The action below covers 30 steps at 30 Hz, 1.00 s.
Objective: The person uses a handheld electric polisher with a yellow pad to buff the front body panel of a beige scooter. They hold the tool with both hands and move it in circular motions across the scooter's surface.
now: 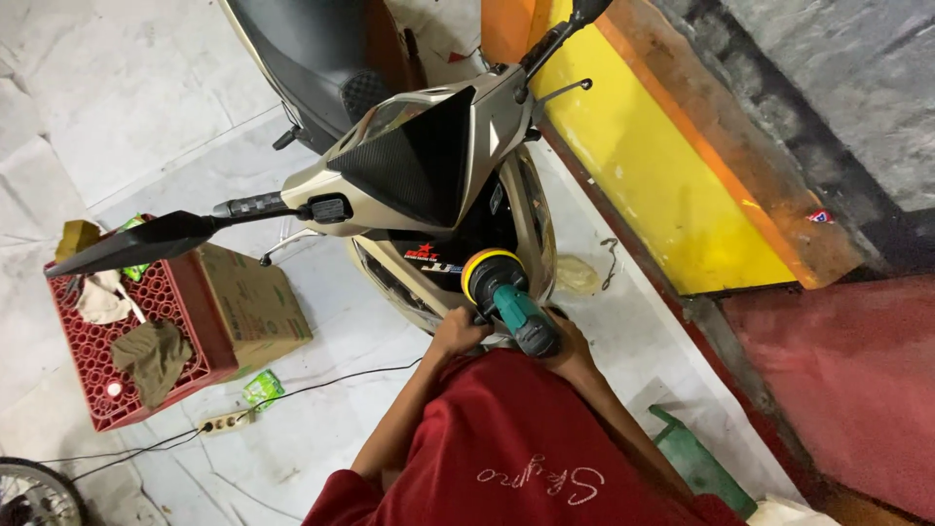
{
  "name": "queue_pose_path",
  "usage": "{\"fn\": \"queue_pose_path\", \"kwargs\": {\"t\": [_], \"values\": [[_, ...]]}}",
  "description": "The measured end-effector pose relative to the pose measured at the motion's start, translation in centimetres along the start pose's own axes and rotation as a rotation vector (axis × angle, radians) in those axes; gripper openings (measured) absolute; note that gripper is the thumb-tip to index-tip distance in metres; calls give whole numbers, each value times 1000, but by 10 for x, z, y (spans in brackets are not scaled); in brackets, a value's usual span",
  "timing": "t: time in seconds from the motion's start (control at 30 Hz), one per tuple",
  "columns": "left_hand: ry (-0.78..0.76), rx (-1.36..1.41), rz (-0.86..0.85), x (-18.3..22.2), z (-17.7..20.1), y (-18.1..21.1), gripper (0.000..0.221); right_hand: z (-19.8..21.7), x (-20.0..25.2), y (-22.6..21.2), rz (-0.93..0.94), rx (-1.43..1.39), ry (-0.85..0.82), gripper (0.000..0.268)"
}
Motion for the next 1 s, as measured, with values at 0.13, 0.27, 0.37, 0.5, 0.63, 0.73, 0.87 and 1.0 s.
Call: {"fn": "queue_pose_path", "kwargs": {"t": [0.13, 0.27, 0.37, 0.5, 0.63, 0.73, 0.87, 1.0], "values": [[3, 33, 27, 15, 5, 14, 41, 0, 1, 2, -66, 51, -67, 55], [-6, 85, 32, 17, 0, 15, 41, 5, -2, 2, -163, 23, -130, 57], [14, 95, -7, 16, -4, 11, 41, 9, -7, -6, -151, 31, -146, 57], [22, 101, 69, 22, -6, 8, 42, 4, -9, 2, -178, 40, -193, 54], [71, 116, 24, 21, -14, 0, 42, 11, -13, -10, -92, 9, -186, 54], [84, 76, 72, 19, -19, -3, 44, 15, -20, -17, -166, 67, -250, 64], [90, 106, 79, 11, -34, -13, 41, 20, -22, -10, -174, 81, -254, 55], [92, 147, 11, 9, -47, -21, 40, 22, -28, -5, -117, 165, -263, 51]]}}
Point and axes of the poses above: each hand's wrist, its own x-axis away from the middle knuckle, its own z-axis out of the back of the hand, y = z × x, the point moved 4 cm from there along -x, towards the middle knuckle, and after that the axes turned 7 degrees about y, right-handed, at the moved point
